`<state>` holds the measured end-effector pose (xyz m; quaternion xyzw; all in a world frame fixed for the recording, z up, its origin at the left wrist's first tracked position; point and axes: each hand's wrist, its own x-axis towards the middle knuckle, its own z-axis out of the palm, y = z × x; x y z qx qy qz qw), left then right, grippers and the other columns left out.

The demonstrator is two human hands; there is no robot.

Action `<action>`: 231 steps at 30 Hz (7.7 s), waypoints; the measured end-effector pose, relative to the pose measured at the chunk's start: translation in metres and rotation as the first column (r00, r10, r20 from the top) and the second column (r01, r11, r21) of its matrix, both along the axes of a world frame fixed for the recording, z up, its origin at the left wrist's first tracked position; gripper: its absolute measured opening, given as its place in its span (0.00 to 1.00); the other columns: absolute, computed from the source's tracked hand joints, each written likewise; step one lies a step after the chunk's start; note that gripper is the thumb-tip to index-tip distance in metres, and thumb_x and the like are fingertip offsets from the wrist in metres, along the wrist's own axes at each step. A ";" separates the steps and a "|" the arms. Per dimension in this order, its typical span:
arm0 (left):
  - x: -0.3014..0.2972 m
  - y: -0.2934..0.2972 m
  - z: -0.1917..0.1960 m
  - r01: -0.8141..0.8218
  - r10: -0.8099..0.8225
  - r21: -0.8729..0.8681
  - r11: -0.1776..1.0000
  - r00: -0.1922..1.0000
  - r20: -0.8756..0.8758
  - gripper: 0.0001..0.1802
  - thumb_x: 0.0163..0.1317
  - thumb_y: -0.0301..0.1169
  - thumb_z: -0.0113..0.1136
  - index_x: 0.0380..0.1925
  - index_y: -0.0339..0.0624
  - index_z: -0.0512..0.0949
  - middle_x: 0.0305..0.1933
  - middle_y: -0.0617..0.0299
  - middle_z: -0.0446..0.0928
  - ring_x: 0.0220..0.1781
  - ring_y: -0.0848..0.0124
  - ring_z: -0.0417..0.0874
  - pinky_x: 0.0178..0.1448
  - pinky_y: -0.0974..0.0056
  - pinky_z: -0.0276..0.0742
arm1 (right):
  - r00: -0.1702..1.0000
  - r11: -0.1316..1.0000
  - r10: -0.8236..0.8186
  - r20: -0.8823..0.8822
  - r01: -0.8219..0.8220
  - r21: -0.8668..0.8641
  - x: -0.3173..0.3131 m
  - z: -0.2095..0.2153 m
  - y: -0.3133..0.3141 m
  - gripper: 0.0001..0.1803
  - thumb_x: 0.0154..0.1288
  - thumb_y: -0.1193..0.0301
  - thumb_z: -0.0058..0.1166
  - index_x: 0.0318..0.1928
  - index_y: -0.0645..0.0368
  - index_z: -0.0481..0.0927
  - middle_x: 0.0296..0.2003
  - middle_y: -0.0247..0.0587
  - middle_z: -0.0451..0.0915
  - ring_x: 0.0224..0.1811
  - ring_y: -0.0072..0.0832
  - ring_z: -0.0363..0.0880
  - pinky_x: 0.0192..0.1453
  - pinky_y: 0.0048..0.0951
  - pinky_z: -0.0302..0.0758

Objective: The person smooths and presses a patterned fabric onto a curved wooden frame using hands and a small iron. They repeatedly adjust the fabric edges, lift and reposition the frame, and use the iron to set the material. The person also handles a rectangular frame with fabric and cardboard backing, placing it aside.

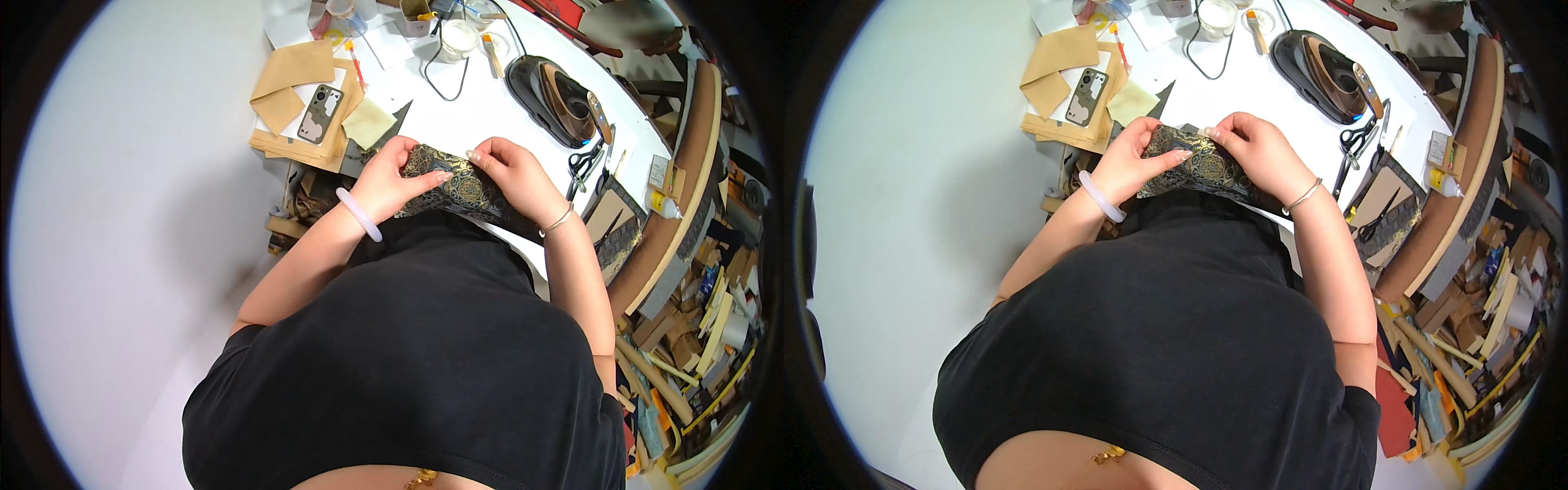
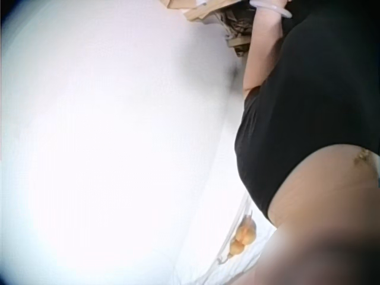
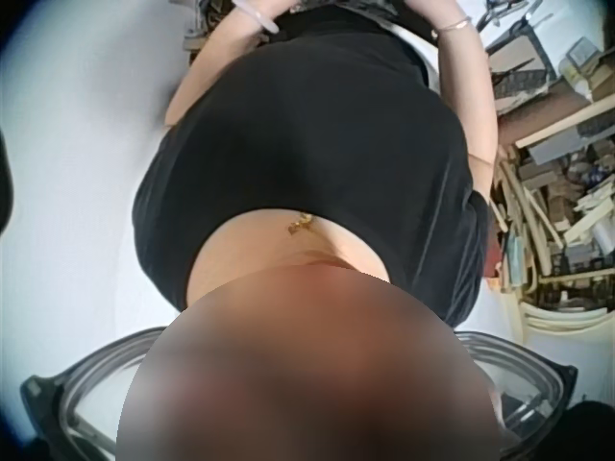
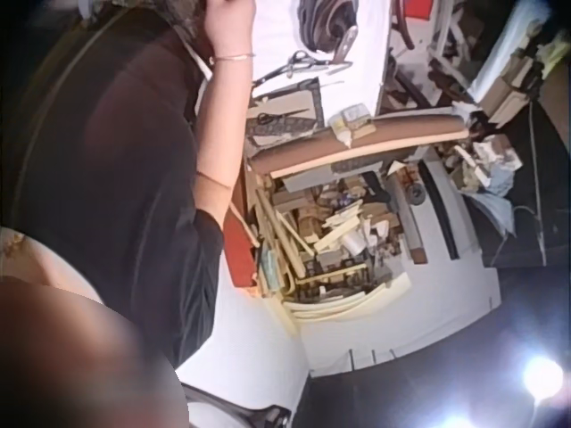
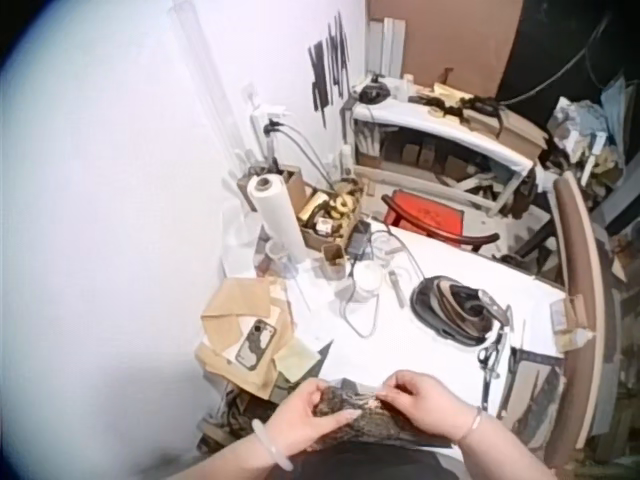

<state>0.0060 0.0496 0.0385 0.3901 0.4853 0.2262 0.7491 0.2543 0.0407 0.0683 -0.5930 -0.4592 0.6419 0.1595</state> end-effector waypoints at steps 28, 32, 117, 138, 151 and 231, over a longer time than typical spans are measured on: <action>0.061 -0.089 0.028 0.672 -0.028 0.738 0.062 0.740 -0.672 0.27 0.65 0.29 0.68 0.65 0.41 0.80 0.76 0.60 0.74 0.79 0.60 0.72 0.80 0.44 0.66 | 0.926 0.941 0.296 -0.233 -0.324 -0.095 0.065 -0.023 -0.002 0.11 0.77 0.63 0.63 0.46 0.58 0.86 0.39 0.28 0.85 0.44 0.18 0.82 0.51 0.26 0.83; 0.060 -0.098 0.024 0.691 -0.001 0.718 0.080 0.720 -0.694 0.30 0.63 0.27 0.67 0.67 0.41 0.78 0.77 0.59 0.73 0.80 0.58 0.71 0.80 0.42 0.67 | 0.925 0.939 0.341 -0.168 -0.344 0.010 0.065 -0.009 0.000 0.11 0.76 0.65 0.63 0.47 0.60 0.86 0.38 0.32 0.86 0.42 0.20 0.84 0.47 0.29 0.86; 0.117 -0.148 0.009 0.740 0.107 0.673 0.022 0.667 -0.737 0.33 0.62 0.37 0.71 0.70 0.67 0.78 0.80 0.49 0.64 0.82 0.48 0.65 0.80 0.33 0.60 | 0.991 0.996 -0.082 -0.104 0.078 -0.038 0.243 -0.009 -0.162 0.19 0.75 0.60 0.66 0.56 0.60 0.83 0.44 0.29 0.84 0.48 0.18 0.81 0.57 0.24 0.79; 0.053 -0.089 -0.010 0.090 0.607 0.844 0.528 0.655 -0.450 0.40 0.74 0.46 0.60 0.77 0.31 0.63 0.79 0.44 0.66 0.81 0.51 0.66 0.85 0.48 0.54 | 0.772 0.774 -0.632 0.061 0.633 0.001 0.156 -0.030 -0.228 0.56 0.61 0.50 0.78 0.77 0.70 0.61 0.71 0.72 0.70 0.74 0.56 0.72 0.73 0.46 0.75; 0.028 -0.056 -0.018 -0.286 0.289 0.098 0.953 0.957 -0.012 0.41 0.83 0.62 0.40 0.79 0.39 0.61 0.79 0.54 0.70 0.79 0.62 0.71 0.84 0.55 0.59 | 0.622 0.610 -0.778 0.083 0.781 -0.136 0.143 -0.037 -0.230 0.53 0.68 0.48 0.72 0.71 0.84 0.66 0.60 0.51 0.80 0.63 0.31 0.77 0.69 0.28 0.71; 0.035 -0.007 0.009 0.579 -0.051 0.812 -0.077 0.811 -0.583 0.28 0.66 0.34 0.70 0.66 0.41 0.78 0.77 0.57 0.72 0.79 0.58 0.72 0.83 0.43 0.64 | 0.564 0.724 -0.639 0.523 0.209 0.657 0.135 0.188 -0.053 0.27 0.75 0.58 0.65 0.70 0.52 0.79 0.26 0.30 0.78 0.25 0.14 0.76 0.30 0.21 0.76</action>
